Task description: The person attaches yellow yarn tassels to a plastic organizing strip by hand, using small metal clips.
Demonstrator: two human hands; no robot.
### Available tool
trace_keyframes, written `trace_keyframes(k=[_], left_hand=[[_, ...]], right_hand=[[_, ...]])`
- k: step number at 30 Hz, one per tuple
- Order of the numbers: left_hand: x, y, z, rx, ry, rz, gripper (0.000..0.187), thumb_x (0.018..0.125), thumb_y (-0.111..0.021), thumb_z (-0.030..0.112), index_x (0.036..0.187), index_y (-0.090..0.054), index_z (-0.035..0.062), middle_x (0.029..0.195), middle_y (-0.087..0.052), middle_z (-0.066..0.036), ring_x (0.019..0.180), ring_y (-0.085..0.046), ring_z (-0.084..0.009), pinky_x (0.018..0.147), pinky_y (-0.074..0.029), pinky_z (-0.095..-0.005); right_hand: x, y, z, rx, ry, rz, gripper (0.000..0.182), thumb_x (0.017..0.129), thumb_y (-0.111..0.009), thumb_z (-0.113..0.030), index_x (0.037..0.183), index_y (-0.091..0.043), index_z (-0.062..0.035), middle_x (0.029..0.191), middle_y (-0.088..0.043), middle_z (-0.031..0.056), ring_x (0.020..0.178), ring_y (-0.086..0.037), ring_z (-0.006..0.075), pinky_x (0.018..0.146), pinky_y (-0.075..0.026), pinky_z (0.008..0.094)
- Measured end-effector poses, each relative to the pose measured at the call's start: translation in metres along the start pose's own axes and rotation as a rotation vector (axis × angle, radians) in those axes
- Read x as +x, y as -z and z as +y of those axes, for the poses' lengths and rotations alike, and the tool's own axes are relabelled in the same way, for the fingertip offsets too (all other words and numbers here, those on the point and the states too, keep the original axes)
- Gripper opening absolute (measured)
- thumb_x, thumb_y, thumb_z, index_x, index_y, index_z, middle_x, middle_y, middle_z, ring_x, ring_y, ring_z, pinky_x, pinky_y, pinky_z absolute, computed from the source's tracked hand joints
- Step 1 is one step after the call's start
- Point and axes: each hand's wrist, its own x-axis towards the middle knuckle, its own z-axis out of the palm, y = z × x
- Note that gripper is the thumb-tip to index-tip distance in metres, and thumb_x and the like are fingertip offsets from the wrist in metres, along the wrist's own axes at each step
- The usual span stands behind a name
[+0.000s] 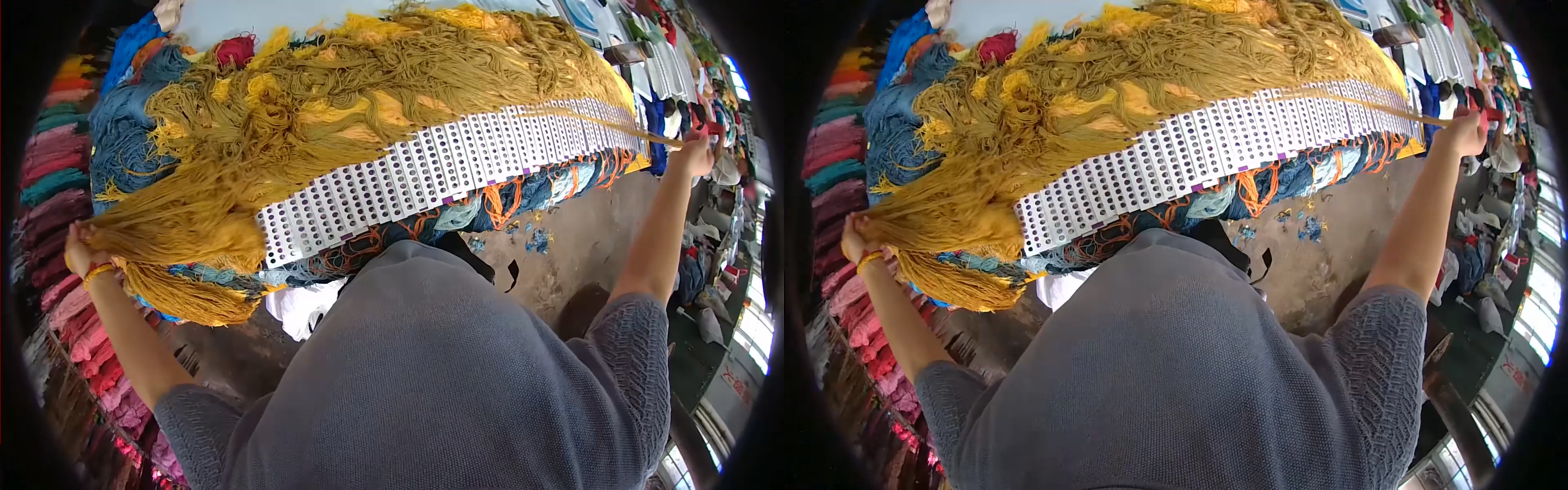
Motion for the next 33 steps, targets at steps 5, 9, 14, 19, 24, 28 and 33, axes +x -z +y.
trace_keyframes(k=[5, 9, 14, 19, 24, 28, 33], left_hand=[[-0.183, -0.24, -0.058, 0.129, 0.163, -0.302, 0.022, 0.079, -0.057, 0.022, 0.09, -0.054, 0.0032, 0.079, -0.055, -0.006, 0.071, -0.055, -0.0171, 0.065, -0.047, -0.0279], [-0.264, -0.325, -0.202, -0.063, 0.719, -0.69, 0.023, 0.082, -0.055, 0.029, 0.091, -0.057, 0.0083, 0.08, -0.057, -0.002, 0.071, -0.052, -0.0099, 0.059, -0.041, -0.0211], [-0.307, -0.373, -0.275, 0.038, 0.831, -0.758, 0.026, 0.081, -0.057, 0.023, 0.097, -0.055, 0.0027, 0.078, -0.056, -0.002, 0.062, -0.047, -0.01, 0.056, -0.039, -0.0216], [-0.319, -0.396, -0.28, 0.33, 0.771, -0.671, 0.02, 0.079, -0.056, 0.02, 0.086, -0.058, 0.0008, 0.07, -0.058, -0.004, 0.05, -0.049, -0.0131, 0.048, -0.041, -0.0256], [-0.325, -0.403, -0.296, 0.454, 0.542, -0.603, 0.013, 0.074, -0.056, 0.013, 0.077, -0.058, 0.0011, 0.071, -0.058, -0.005, 0.057, -0.054, -0.0131, 0.051, -0.042, -0.0251], [-0.326, -0.406, -0.298, 0.486, 0.49, -0.629, 0.013, 0.074, -0.054, 0.011, 0.084, -0.058, 0.0023, 0.076, -0.059, -0.003, 0.065, -0.059, -0.014, 0.051, -0.043, -0.0236], [-0.327, -0.411, -0.284, 0.3, 0.606, -0.617, 0.016, 0.076, -0.053, 0.009, 0.088, -0.059, 0.0011, 0.079, -0.06, -0.004, 0.066, -0.058, -0.0126, 0.053, -0.043, -0.0234]], right_hand=[[-0.155, -0.031, 0.02, -0.261, 0.286, -0.842, 0.018, 0.083, -0.047, -0.015, 0.086, -0.058, -0.001, 0.077, -0.06, 0.0052, 0.068, -0.056, 0.0128, 0.059, -0.045, 0.0237], [-0.343, -0.043, 0.023, -0.344, -0.17, -1.291, 0.017, 0.081, -0.051, -0.02, 0.086, -0.057, -0.0041, 0.069, -0.059, 0.0087, 0.061, -0.056, 0.0143, 0.056, -0.045, 0.0276], [-0.417, -0.047, 0.033, -0.307, 0.168, -1.591, 0.015, 0.079, -0.051, -0.019, 0.082, -0.055, -0.0048, 0.074, -0.056, 0.0156, 0.07, -0.055, 0.0354, 0.061, -0.044, 0.04], [-0.422, -0.051, 0.034, -0.317, 0.262, -1.673, 0.014, 0.079, -0.051, -0.016, 0.083, -0.055, -0.0027, 0.076, -0.056, 0.0163, 0.072, -0.054, 0.0343, 0.062, -0.044, 0.0392], [-0.425, -0.05, 0.033, -0.365, 0.467, -1.696, 0.012, 0.079, -0.051, -0.015, 0.083, -0.055, -0.0046, 0.077, -0.057, 0.0147, 0.068, -0.056, 0.033, 0.06, -0.046, 0.0395], [-0.422, -0.052, 0.022, -0.513, 0.639, -1.736, 0.012, 0.076, -0.051, -0.015, 0.081, -0.048, -0.0051, 0.074, -0.058, 0.0129, 0.064, -0.058, 0.0292, 0.054, -0.047, 0.0374], [-0.422, -0.056, 0.011, -0.643, 0.662, -1.811, 0.025, 0.077, -0.053, -0.025, 0.082, -0.042, -0.0039, 0.071, -0.059, 0.0123, 0.065, -0.06, 0.027, 0.054, -0.048, 0.0353]])
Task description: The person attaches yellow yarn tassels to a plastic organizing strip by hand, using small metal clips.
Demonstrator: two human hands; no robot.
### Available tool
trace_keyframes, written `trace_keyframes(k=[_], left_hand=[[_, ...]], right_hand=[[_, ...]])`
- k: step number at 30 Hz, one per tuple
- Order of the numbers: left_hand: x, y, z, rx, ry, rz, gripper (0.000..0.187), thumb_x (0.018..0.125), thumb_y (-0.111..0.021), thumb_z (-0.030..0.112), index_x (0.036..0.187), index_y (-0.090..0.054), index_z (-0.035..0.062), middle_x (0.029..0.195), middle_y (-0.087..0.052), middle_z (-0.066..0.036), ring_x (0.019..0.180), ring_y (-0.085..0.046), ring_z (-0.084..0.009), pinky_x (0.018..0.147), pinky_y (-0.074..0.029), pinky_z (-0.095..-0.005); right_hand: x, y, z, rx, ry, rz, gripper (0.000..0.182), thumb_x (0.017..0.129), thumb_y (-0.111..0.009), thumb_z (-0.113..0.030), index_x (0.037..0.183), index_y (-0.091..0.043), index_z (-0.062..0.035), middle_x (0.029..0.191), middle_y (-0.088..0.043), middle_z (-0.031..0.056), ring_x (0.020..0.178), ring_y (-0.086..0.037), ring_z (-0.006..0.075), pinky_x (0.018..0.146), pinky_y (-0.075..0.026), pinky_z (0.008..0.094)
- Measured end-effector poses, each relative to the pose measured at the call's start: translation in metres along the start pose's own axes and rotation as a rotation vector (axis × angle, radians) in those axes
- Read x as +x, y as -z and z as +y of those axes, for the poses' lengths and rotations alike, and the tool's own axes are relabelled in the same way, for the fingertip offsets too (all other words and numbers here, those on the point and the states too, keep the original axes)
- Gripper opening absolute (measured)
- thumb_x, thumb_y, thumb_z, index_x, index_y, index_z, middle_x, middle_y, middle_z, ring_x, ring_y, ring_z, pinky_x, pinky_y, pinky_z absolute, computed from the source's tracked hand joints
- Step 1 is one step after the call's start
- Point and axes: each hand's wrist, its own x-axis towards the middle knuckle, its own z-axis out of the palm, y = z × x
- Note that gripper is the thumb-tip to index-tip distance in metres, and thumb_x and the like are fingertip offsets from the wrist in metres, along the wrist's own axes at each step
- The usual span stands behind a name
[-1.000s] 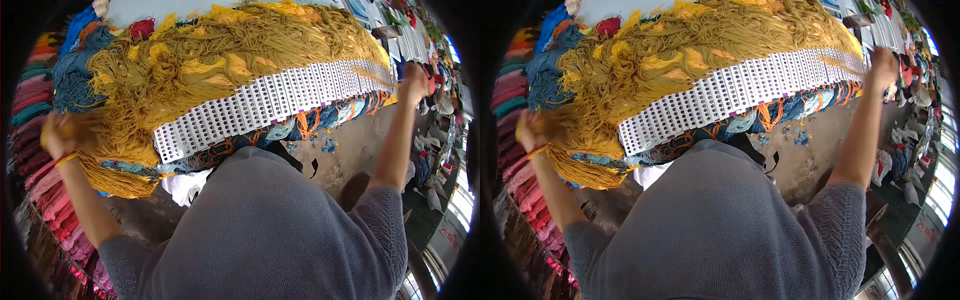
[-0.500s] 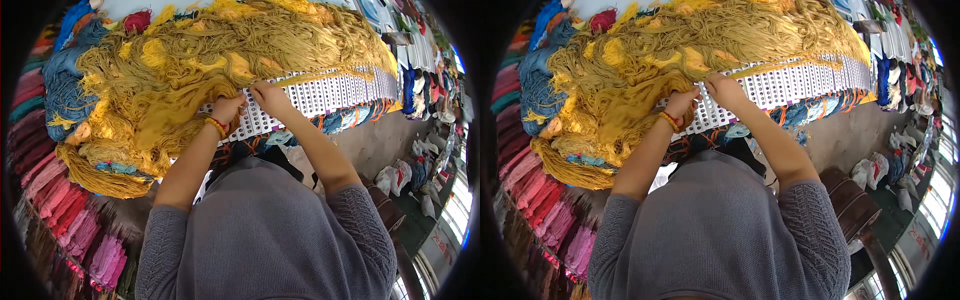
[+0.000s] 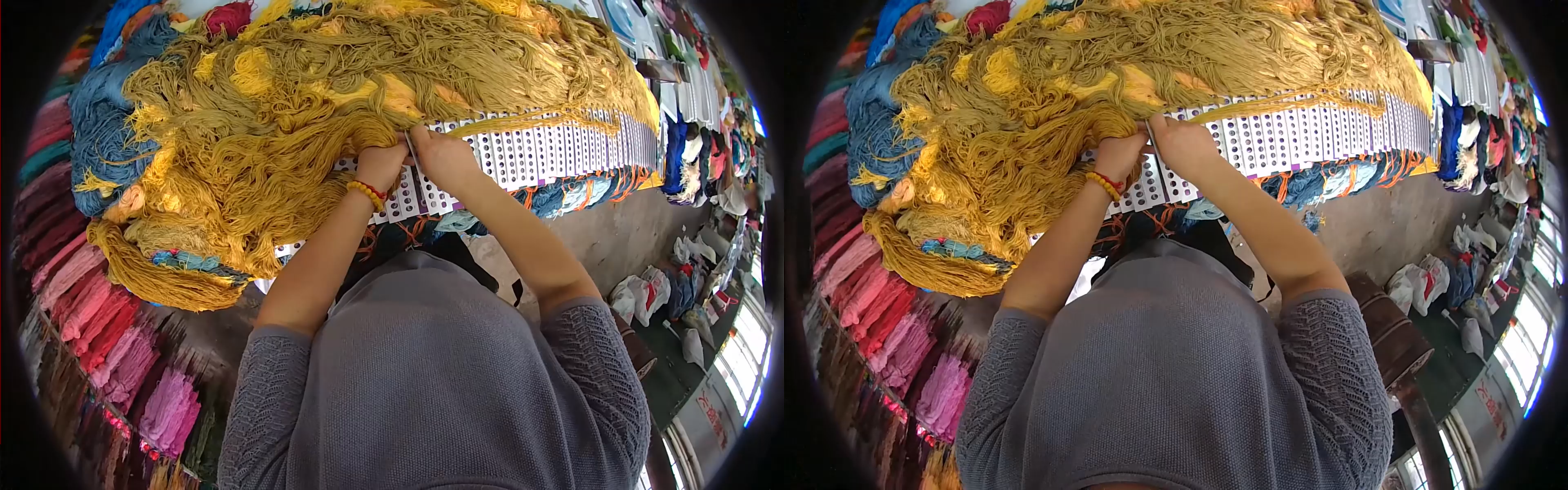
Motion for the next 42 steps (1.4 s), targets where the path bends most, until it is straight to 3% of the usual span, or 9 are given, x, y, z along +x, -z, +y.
trace_keyframes(k=[9, 11, 16, 24, 26, 27, 32, 35, 42], left_hand=[[0.018, 0.002, -0.025, -0.125, -0.221, -0.054, 0.013, 0.075, -0.053, 0.006, 0.083, -0.058, -0.0033, 0.077, -0.059, -0.006, 0.062, -0.057, -0.017, 0.055, -0.046, -0.0262], [0.028, 0.005, -0.029, 0.182, -0.281, -0.038, 0.015, 0.074, -0.054, 0.011, 0.08, -0.058, -0.0024, 0.073, -0.059, -0.007, 0.064, -0.057, -0.0158, 0.054, -0.044, -0.026], [-0.003, 0.018, 0.008, 0.4, 0.009, 0.082, 0.024, 0.072, -0.058, 0.02, 0.078, -0.059, -0.0027, 0.065, -0.058, -0.009, 0.056, -0.055, -0.0134, 0.051, -0.043, -0.026], [0.009, 0.038, -0.013, 0.168, -0.132, -0.019, 0.02, 0.068, -0.067, 0.018, 0.066, -0.059, -0.0003, 0.059, -0.056, -0.003, 0.049, -0.05, -0.0101, 0.044, -0.04, -0.0233], [0.012, 0.033, -0.012, 0.282, -0.209, 0.104, 0.02, 0.069, -0.069, 0.018, 0.069, -0.059, -0.0002, 0.062, -0.056, -0.003, 0.049, -0.05, -0.0099, 0.044, -0.04, -0.0234], [0.012, 0.031, -0.011, 0.393, -0.095, 0.147, 0.023, 0.069, -0.067, 0.013, 0.084, -0.06, -0.0033, 0.08, -0.061, -0.01, 0.069, -0.058, -0.0159, 0.06, -0.045, -0.0253], [-0.008, 0.031, -0.009, 0.029, -0.185, 0.001, 0.024, 0.075, -0.063, 0.021, 0.088, -0.059, 0.001, 0.074, -0.059, -0.006, 0.061, -0.053, -0.0124, 0.053, -0.042, -0.0223], [-0.027, 0.046, 0.003, -0.469, 0.02, -0.663, 0.027, 0.08, -0.059, 0.023, 0.097, -0.056, 0.0022, 0.078, -0.057, -0.002, 0.055, -0.047, -0.007, 0.048, -0.038, -0.019], [-0.012, 0.025, -0.004, -0.385, 0.101, -0.488, 0.033, 0.083, -0.054, 0.024, 0.111, -0.053, 0.0076, 0.073, -0.055, 0.001, 0.059, -0.048, -0.0061, 0.051, -0.038, -0.0195]], right_hand=[[0.004, -0.01, 0.001, 0.129, -0.104, -0.004, 0.024, 0.078, -0.054, -0.024, 0.084, -0.042, -0.0044, 0.065, -0.058, 0.0157, 0.063, -0.058, 0.0324, 0.052, -0.045, 0.0431], [0.008, -0.014, 0.003, 0.363, -0.233, 0.101, 0.023, 0.079, -0.053, -0.023, 0.088, -0.045, -0.0044, 0.064, -0.058, 0.0173, 0.063, -0.058, 0.0334, 0.054, -0.044, 0.043], [-0.009, 0.009, -0.001, 0.472, -0.327, 0.077, 0.026, 0.076, -0.055, -0.024, 0.092, -0.047, -0.0055, 0.067, -0.058, 0.0162, 0.064, -0.058, 0.0335, 0.058, -0.045, 0.04], [-0.014, -0.008, 0.013, 0.543, -0.356, 0.09, 0.028, 0.074, -0.059, -0.022, 0.096, -0.05, -0.008, 0.067, -0.058, 0.0111, 0.062, -0.058, 0.0259, 0.057, -0.044, 0.0345], [-0.014, -0.009, 0.012, 0.569, -0.327, 0.113, 0.026, 0.075, -0.058, -0.02, 0.096, -0.05, -0.008, 0.066, -0.057, 0.0109, 0.06, -0.057, 0.0247, 0.056, -0.044, 0.034], [-0.014, -0.01, 0.012, 0.571, -0.325, 0.114, 0.026, 0.075, -0.058, -0.02, 0.096, -0.05, -0.008, 0.066, -0.057, 0.0109, 0.06, -0.057, 0.0247, 0.056, -0.044, 0.034], [-0.016, -0.024, 0.016, 0.557, -0.285, 0.226, 0.019, 0.077, -0.057, -0.015, 0.092, -0.05, -0.0058, 0.068, -0.057, 0.0118, 0.06, -0.056, 0.0276, 0.055, -0.044, 0.036], [-0.016, -0.036, 0.018, 0.459, -0.206, 0.386, 0.013, 0.077, -0.056, -0.014, 0.086, -0.052, -0.0045, 0.072, -0.057, 0.0127, 0.062, -0.056, 0.0299, 0.056, -0.044, 0.0371], [-0.022, -0.015, -0.002, 0.373, 0.091, 0.504, 0.016, 0.073, -0.058, -0.015, 0.087, -0.054, -0.0104, 0.075, -0.056, 0.0062, 0.061, -0.057, 0.0251, 0.05, -0.046, 0.0337]])
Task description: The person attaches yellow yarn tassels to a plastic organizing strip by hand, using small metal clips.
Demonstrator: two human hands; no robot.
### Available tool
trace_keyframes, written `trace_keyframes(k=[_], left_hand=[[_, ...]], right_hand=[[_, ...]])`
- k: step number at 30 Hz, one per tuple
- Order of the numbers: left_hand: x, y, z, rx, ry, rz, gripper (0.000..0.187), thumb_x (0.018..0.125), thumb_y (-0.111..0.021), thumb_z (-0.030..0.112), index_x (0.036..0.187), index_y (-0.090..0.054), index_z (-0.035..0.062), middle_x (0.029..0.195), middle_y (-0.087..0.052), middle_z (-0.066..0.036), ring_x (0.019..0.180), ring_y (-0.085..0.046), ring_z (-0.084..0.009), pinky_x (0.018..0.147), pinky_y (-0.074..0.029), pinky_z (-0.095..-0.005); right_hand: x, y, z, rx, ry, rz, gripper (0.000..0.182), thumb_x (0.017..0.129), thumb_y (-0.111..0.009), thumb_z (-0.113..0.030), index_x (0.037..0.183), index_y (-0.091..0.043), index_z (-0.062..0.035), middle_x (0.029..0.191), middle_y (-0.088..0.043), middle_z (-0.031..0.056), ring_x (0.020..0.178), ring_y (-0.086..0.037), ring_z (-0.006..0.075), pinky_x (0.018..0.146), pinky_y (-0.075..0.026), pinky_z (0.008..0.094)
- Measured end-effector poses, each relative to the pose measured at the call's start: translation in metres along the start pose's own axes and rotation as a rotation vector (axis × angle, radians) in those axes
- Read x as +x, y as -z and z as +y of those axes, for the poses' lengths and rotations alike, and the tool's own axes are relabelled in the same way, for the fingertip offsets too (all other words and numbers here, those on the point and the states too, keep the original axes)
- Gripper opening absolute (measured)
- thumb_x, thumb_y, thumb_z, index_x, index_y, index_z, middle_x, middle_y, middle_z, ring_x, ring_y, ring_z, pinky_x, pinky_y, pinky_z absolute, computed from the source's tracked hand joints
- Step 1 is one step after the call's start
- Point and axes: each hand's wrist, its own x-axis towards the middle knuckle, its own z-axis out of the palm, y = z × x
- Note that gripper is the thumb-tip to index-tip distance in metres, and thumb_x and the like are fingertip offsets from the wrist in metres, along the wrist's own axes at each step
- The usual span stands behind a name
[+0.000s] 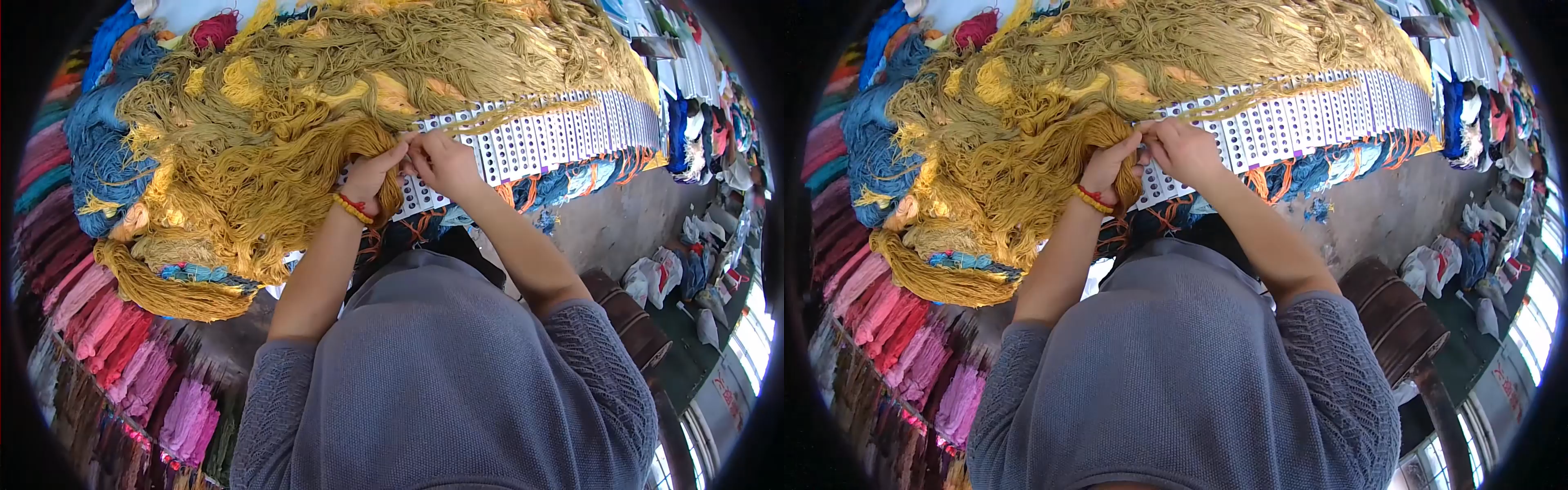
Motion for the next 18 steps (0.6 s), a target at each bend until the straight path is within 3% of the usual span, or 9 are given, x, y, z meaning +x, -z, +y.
trace_keyframes(k=[3, 4, 7, 10, 12, 16, 17, 18], left_hand=[[-0.001, 0.017, -0.013, 0.056, -0.122, 0.29, 0.025, 0.083, -0.054, 0.021, 0.103, -0.056, 0.0069, 0.067, -0.052, 0.004, 0.056, -0.047, -0.0058, 0.048, -0.037, -0.0189], [-0.004, 0.022, -0.015, 0.058, -0.173, 0.397, 0.017, 0.083, -0.054, 0.02, 0.092, -0.058, 0.0065, 0.066, -0.052, 0.003, 0.054, -0.046, -0.0058, 0.046, -0.036, -0.0189], [-0.014, 0.037, -0.012, -0.138, -0.204, 0.407, 0.013, 0.082, -0.054, 0.017, 0.073, -0.054, 0.0068, 0.063, -0.053, -0.002, 0.047, -0.044, -0.0076, 0.042, -0.035, -0.02], [-0.034, 0.057, 0.001, -0.175, -0.192, 0.457, 0.011, 0.074, -0.049, 0.012, 0.065, -0.048, 0.0059, 0.057, -0.047, -0.003, 0.045, -0.041, -0.0109, 0.042, -0.033, -0.0203], [-0.057, 0.07, 0.02, -0.028, -0.208, 0.673, 0.012, 0.073, -0.05, 0.012, 0.063, -0.047, 0.007, 0.056, -0.044, -0.002, 0.047, -0.04, -0.0104, 0.044, -0.033, -0.0209], [-0.135, 0.133, 0.076, 0.084, -0.425, 0.798, 0.01, 0.075, -0.049, 0.015, 0.068, -0.047, 0.0087, 0.058, -0.046, -0.002, 0.053, -0.044, -0.0112, 0.05, -0.038, -0.0241], [-0.157, 0.136, 0.099, 0.096, -0.386, 0.988, 0.011, 0.076, -0.048, 0.016, 0.068, -0.047, 0.0087, 0.059, -0.046, -0.002, 0.055, -0.045, -0.0122, 0.052, -0.039, -0.0261], [-0.182, 0.16, 0.12, 0.241, -0.509, 0.952, 0.012, 0.075, -0.05, 0.017, 0.068, -0.049, 0.0069, 0.061, -0.049, -0.004, 0.055, -0.046, -0.0135, 0.052, -0.041, -0.0285]], right_hand=[[0.007, -0.007, 0.002, -0.18, -0.099, -0.091, 0.028, 0.066, -0.063, -0.025, 0.087, -0.054, -0.0106, 0.077, -0.054, 0.0065, 0.06, -0.057, 0.0249, 0.051, -0.046, 0.0333], [0.008, -0.008, 0.001, -0.275, -0.135, -0.123, 0.032, 0.064, -0.065, -0.029, 0.088, -0.055, -0.0102, 0.079, -0.054, 0.0073, 0.059, -0.056, 0.0256, 0.051, -0.046, 0.0331], [0.005, -0.015, 0.004, -0.31, -0.134, -0.124, 0.036, 0.062, -0.064, -0.032, 0.09, -0.055, -0.0117, 0.078, -0.052, 0.007, 0.058, -0.056, 0.0248, 0.05, -0.046, 0.0328], [0.005, -0.017, 0.007, -0.32, -0.151, -0.151, 0.034, 0.063, -0.063, -0.032, 0.089, -0.055, -0.0122, 0.078, -0.052, 0.0071, 0.058, -0.056, 0.0251, 0.05, -0.046, 0.0342], [0.005, -0.019, 0.006, -0.312, -0.156, -0.168, 0.033, 0.064, -0.061, -0.033, 0.089, -0.056, -0.0123, 0.078, -0.052, 0.0074, 0.057, -0.056, 0.0258, 0.051, -0.047, 0.0354], [0.005, -0.019, 0.008, -0.314, -0.12, -0.108, 0.031, 0.064, -0.061, -0.032, 0.087, -0.056, -0.012, 0.078, -0.052, 0.0069, 0.068, -0.057, 0.0251, 0.054, -0.048, 0.0355], [0.004, -0.02, 0.008, -0.325, -0.131, -0.119, 0.031, 0.064, -0.061, -0.032, 0.088, -0.056, -0.013, 0.079, -0.052, 0.0062, 0.067, -0.057, 0.0248, 0.053, -0.048, 0.0352], [0.004, -0.02, 0.008, -0.337, -0.141, -0.129, 0.031, 0.063, -0.062, -0.032, 0.088, -0.056, -0.0139, 0.08, -0.052, 0.0055, 0.067, -0.057, 0.0244, 0.053, -0.047, 0.0349]])
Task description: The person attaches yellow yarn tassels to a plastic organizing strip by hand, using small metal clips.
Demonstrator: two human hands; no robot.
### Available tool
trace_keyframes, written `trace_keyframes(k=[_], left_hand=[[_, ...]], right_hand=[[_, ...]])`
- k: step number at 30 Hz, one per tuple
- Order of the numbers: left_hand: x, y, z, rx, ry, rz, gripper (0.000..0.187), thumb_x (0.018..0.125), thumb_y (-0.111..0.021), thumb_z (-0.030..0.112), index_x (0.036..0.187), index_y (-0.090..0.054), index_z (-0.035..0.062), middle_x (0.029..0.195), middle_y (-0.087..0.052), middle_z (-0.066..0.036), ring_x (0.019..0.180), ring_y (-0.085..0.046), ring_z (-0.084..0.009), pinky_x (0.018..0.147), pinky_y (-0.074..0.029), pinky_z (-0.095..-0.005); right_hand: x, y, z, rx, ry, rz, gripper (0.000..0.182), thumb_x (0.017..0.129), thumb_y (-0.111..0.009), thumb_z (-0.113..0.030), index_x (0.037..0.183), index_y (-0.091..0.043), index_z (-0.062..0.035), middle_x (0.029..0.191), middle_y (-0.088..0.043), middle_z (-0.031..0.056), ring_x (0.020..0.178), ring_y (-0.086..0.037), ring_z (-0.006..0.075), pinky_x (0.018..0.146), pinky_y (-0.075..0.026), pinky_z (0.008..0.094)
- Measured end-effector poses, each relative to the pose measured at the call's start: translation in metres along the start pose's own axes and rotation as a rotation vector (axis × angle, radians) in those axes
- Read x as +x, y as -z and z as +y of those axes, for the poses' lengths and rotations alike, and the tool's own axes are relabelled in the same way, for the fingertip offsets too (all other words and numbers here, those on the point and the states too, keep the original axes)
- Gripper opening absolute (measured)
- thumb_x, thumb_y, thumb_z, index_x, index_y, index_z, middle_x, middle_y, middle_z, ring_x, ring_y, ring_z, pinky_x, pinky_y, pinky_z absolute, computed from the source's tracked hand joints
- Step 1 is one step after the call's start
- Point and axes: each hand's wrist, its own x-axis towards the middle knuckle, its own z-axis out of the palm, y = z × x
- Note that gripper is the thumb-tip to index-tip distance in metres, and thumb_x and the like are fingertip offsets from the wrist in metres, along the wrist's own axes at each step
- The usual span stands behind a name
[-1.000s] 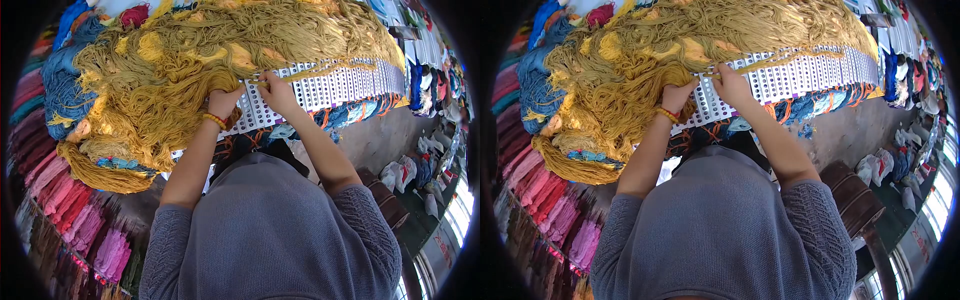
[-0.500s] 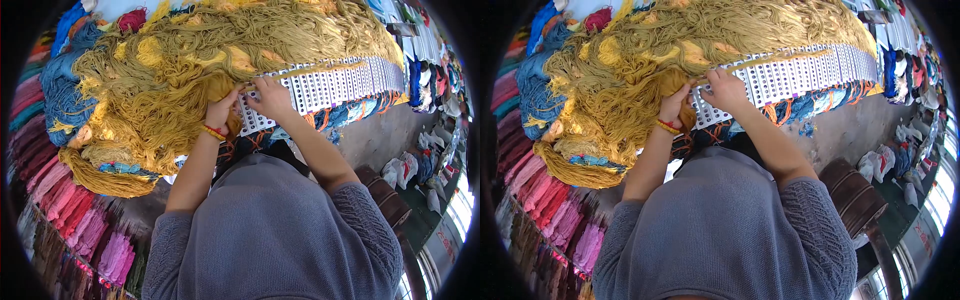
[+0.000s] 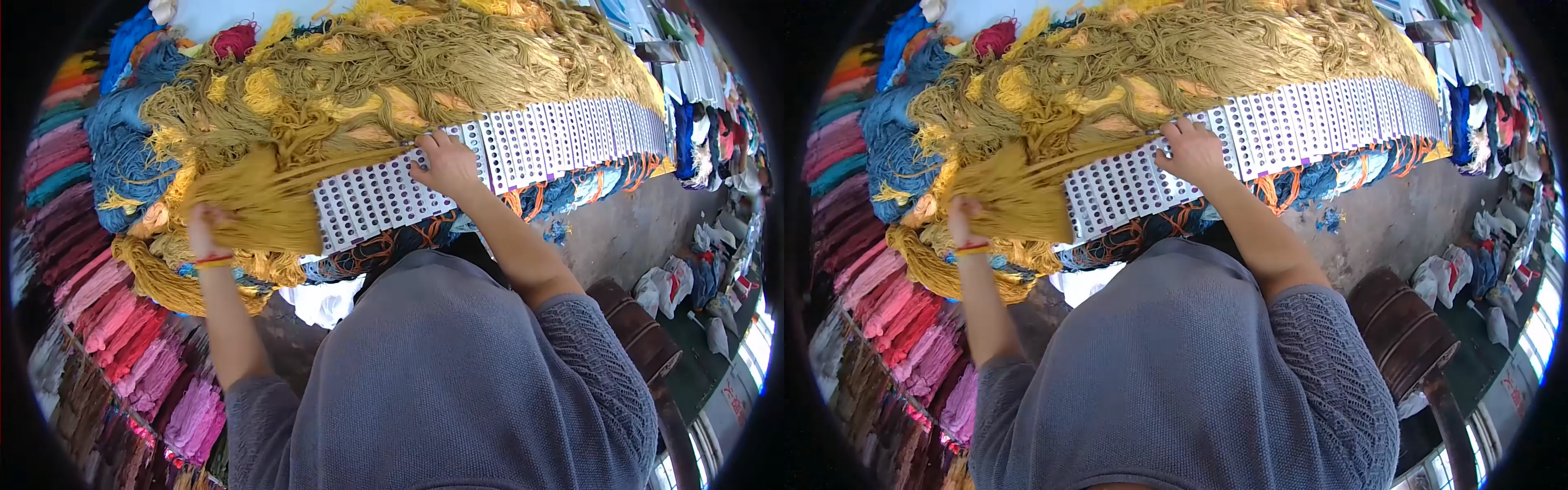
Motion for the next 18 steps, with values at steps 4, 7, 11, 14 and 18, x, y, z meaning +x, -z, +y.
trace_keyframes(k=[4, 7, 11, 14, 18], left_hand=[[0.028, 0.055, 0.084, 0.234, -0.072, 0.333, 0.018, 0.079, -0.054, 0.022, 0.077, -0.057, 0.0041, 0.07, -0.055, -0.004, 0.061, -0.052, -0.0147, 0.059, -0.043, -0.026], [0.031, 0.042, 0.08, 0.199, -0.041, -0.043, 0.024, 0.078, -0.059, 0.03, 0.074, -0.057, 0.0063, 0.069, -0.055, -0.002, 0.059, -0.052, -0.0131, 0.049, -0.043, -0.0254], [-0.106, -0.127, 0.083, 0.09, 0.212, -0.776, 0.054, 0.087, -0.038, 0.046, 0.116, -0.047, 0.0012, 0.093, -0.055, -0.007, 0.091, -0.048, -0.0138, 0.084, -0.038, -0.0316], [-0.138, -0.188, 0.048, -0.159, 0.198, -1.124, 0.047, 0.09, -0.037, 0.037, 0.117, -0.046, -0.0006, 0.113, -0.049, -0.008, 0.102, -0.045, -0.0139, 0.088, -0.036, -0.0266], [-0.166, -0.196, 0.059, -0.446, 0.312, -1.122, 0.049, 0.091, -0.032, 0.037, 0.121, -0.04, -0.0011, 0.107, -0.051, -0.008, 0.096, -0.049, -0.0158, 0.082, -0.042, -0.0306]], right_hand=[[0.001, 0.006, -0.002, 0.008, -0.041, -0.067, 0.033, 0.064, -0.062, -0.032, 0.091, -0.054, -0.0138, 0.082, -0.053, 0.0059, 0.07, -0.057, 0.0246, 0.056, -0.048, 0.0356], [-0.001, 0.015, -0.001, 0.113, -0.066, -0.088, 0.033, 0.069, -0.061, -0.033, 0.093, -0.054, -0.0118, 0.084, -0.054, 0.0065, 0.071, -0.058, 0.0248, 0.057, -0.047, 0.0355], [0.014, 0.077, -0.044, 0.608, -0.21, -0.254, 0.031, 0.074, -0.059, -0.033, 0.089, -0.057, -0.0062, 0.076, -0.06, 0.0079, 0.069, -0.059, 0.021, 0.063, -0.047, 0.0312], [0.013, 0.101, -0.083, 1.398, -0.111, -0.153, 0.018, 0.078, -0.059, -0.017, 0.084, -0.057, 0.0003, 0.068, -0.059, 0.0051, 0.063, -0.054, 0.0074, 0.054, -0.043, 0.0221], [0.006, 0.14, -0.098, 1.293, -0.207, -0.088, 0.012, 0.083, -0.052, -0.011, 0.087, -0.056, -0.0006, 0.065, -0.051, -0.0024, 0.054, -0.046, 0.0045, 0.049, -0.039, 0.0184]])
